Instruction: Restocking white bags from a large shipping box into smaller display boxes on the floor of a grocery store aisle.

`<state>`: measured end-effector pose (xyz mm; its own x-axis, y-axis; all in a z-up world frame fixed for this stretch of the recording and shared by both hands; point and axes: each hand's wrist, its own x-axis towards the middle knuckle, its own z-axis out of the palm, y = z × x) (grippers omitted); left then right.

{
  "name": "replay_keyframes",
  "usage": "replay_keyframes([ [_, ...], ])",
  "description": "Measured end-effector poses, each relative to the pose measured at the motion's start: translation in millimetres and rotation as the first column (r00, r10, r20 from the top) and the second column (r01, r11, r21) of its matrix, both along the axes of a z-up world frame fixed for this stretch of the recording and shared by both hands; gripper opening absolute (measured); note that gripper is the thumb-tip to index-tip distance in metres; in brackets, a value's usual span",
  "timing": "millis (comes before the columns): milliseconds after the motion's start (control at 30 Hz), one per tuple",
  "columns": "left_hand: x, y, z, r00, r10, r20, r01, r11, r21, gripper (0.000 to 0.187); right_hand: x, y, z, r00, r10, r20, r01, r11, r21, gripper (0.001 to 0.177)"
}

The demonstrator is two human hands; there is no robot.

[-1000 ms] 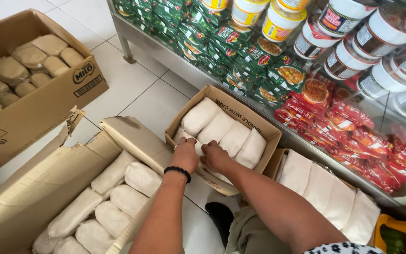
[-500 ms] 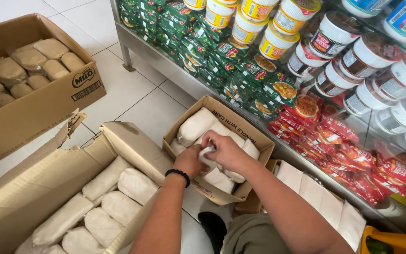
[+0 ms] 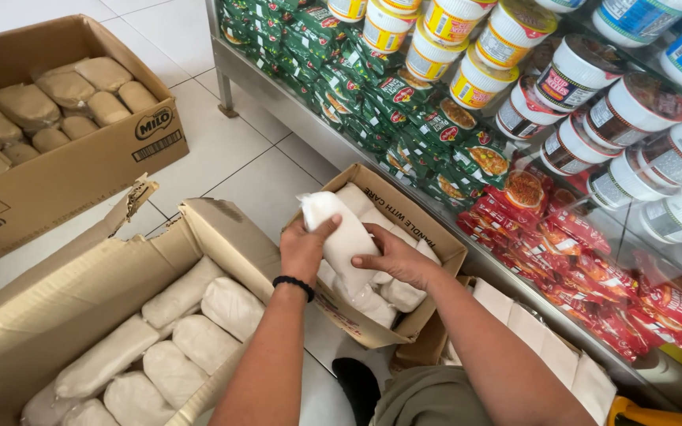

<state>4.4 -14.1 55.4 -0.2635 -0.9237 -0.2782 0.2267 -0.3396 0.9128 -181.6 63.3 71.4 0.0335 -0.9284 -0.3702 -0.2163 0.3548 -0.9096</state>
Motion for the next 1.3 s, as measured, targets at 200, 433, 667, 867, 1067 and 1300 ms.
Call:
replay_keyframes([
  [200,8.0,-5.4,10.3,0.971,0.191,-0.146,-0.166,0.972,0.166,0.062,33.0,0.2,18.1,0.999,-0.046,0.019,0.046,0.999,-0.026,0.068],
  [433,26.2,-12.8,22.6,0.941,0.202,-0.272,-0.157,0.971,0.179,0.066,53.3,-1.2,12.4,0.984,-0.119,0.135,0.133,0.986,-0.101,0.053],
  [667,97.5,-17.0,60.3,0.978,-0.026,-0.207,0.030,0.999,0.015,0.068,107.2,2.4,42.5,0.930,-0.103,0.352,0.133,0.989,-0.064,0.063],
  [867,175.6,-7.1,68.5,0.953,-0.256,0.159,0.266,0.963,-0.045,0.088,150.9,2.1,36.9,0.946,0.106,0.307,-0.058,0.985,-0.162,0.076],
  [1067,240.7,-3.9,10.5,0.967,-0.233,0.102,0.232,0.972,0.022,0.089,199.9,-14.1,-2.1,0.957,0.193,0.219,-0.169,0.978,-0.124,0.075],
  [1300,287.2,-3.3,-151.2,0.998,-0.063,0.014,0.050,0.889,0.455,0.047,253.1,-51.7,-91.9,0.959,0.258,-0.113,-0.237,0.956,0.176,0.057],
])
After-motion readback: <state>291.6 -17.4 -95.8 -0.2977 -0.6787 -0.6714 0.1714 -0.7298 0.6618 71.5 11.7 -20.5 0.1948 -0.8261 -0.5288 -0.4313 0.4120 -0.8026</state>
